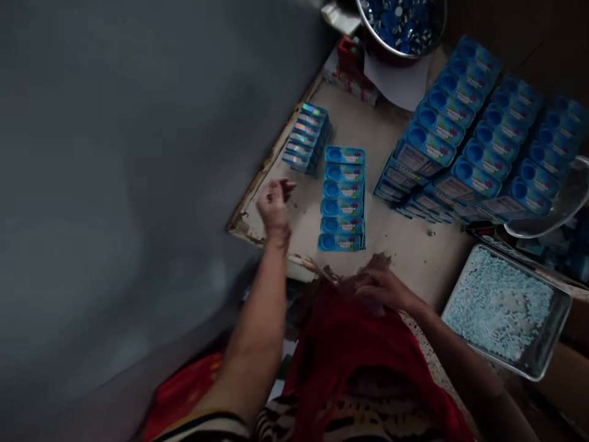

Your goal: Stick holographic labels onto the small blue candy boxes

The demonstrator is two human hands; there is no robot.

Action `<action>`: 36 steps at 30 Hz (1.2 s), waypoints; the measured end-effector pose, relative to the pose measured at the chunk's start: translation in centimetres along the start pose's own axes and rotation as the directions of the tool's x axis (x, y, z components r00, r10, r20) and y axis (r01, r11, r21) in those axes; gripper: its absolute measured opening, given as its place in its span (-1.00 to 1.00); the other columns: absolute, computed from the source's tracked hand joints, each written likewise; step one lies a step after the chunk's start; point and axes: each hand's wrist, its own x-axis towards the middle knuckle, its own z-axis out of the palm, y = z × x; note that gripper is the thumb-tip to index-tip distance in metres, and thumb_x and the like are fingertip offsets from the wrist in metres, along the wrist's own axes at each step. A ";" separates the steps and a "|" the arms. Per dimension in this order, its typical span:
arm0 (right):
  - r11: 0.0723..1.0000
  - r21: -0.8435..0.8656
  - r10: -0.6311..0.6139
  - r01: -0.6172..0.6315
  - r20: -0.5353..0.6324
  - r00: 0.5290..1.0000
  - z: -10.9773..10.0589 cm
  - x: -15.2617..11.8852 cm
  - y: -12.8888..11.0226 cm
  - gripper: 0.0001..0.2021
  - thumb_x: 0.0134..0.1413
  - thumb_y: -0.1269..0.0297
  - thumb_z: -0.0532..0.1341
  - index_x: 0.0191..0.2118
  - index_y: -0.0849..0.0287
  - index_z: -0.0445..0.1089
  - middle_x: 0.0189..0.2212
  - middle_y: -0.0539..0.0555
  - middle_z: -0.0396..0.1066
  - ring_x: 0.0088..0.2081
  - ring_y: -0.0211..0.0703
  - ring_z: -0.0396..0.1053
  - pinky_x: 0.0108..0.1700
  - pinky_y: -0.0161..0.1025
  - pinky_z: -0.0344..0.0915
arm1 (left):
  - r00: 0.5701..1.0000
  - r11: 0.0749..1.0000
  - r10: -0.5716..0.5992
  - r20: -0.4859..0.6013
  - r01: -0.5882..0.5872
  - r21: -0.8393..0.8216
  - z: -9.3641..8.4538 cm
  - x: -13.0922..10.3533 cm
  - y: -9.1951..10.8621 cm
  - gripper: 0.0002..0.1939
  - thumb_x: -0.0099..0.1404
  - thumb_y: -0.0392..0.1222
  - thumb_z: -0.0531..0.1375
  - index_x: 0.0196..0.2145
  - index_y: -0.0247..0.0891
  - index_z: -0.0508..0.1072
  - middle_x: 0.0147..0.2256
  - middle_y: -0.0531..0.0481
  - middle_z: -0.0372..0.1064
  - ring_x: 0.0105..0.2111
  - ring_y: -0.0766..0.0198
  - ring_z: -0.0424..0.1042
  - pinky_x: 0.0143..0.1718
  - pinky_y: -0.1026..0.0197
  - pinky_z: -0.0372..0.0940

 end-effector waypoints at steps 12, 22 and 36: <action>0.966 0.009 -0.257 0.259 -0.107 0.961 -2.4 0.8 -12.9 -0.68 -0.02 0.04 0.48 -0.36 0.11 0.41 -0.49 -0.09 0.41 -0.43 -0.26 0.31 -0.35 -0.32 0.23 | 0.871 0.942 -0.174 0.460 0.011 0.335 -3.2 -8.5 7.2 -0.60 0.08 0.12 0.42 -0.23 -0.22 0.68 -0.32 -0.03 0.63 -0.25 0.07 0.58 -0.22 0.19 0.42; 0.359 -0.933 -0.708 -0.029 -0.293 0.643 -0.6 1.2 -15.8 -0.58 0.38 0.19 0.24 0.29 0.12 0.42 0.16 0.31 0.48 0.17 0.24 0.35 0.18 0.13 0.32 | 0.784 0.981 -0.190 0.591 0.180 0.075 -3.7 -3.3 6.4 -0.58 0.06 0.16 0.44 -0.29 -0.23 0.68 -0.36 -0.07 0.60 -0.42 0.12 0.51 -0.44 0.22 0.32; 0.038 -0.999 -0.643 0.027 -0.004 0.766 4.0 5.4 -11.1 -0.55 0.51 0.35 0.02 0.38 0.19 0.37 0.39 0.25 0.36 0.47 0.16 0.14 0.49 0.26 -0.01 | 0.745 0.974 -0.179 0.643 0.226 0.010 -4.0 -0.3 3.9 -0.65 -0.01 0.07 0.44 -0.44 -0.29 0.60 -0.48 0.01 0.48 -0.47 0.21 0.41 -0.46 0.26 0.25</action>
